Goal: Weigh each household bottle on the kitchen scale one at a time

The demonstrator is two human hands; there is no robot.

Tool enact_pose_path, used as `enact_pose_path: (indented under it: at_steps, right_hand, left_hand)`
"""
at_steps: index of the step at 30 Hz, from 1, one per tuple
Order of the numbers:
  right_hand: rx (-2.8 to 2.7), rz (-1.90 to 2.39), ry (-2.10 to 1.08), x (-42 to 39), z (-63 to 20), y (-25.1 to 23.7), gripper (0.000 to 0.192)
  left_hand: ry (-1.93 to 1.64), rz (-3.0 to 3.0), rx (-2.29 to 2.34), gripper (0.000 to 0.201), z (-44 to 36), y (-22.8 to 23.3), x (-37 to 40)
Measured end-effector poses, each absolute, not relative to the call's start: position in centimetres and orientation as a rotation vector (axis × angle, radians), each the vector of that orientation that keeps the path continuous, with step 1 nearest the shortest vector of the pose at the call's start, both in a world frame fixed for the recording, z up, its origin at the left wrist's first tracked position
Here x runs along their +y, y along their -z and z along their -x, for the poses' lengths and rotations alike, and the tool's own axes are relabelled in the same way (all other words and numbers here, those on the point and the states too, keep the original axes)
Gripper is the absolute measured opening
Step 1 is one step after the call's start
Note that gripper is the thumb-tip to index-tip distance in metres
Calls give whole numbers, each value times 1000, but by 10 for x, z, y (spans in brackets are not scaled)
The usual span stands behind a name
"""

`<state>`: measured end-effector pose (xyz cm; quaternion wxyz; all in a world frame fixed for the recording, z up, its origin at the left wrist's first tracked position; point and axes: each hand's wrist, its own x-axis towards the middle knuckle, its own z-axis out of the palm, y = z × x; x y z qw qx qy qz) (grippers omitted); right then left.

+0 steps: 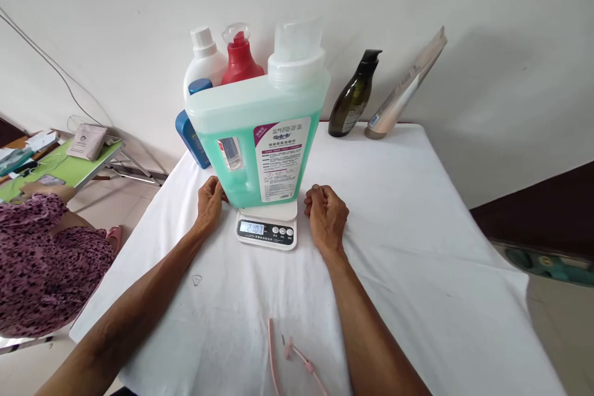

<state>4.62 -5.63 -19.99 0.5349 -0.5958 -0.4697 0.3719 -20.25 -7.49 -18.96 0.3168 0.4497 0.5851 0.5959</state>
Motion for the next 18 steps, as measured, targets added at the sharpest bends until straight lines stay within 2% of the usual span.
enact_pose_path:
  at_steps: [18]
  right_hand:
    - [-1137,1429,-868,-56,-46,200,39]
  left_hand:
    - [-1524,-1185,1568,34,201,186,-75]
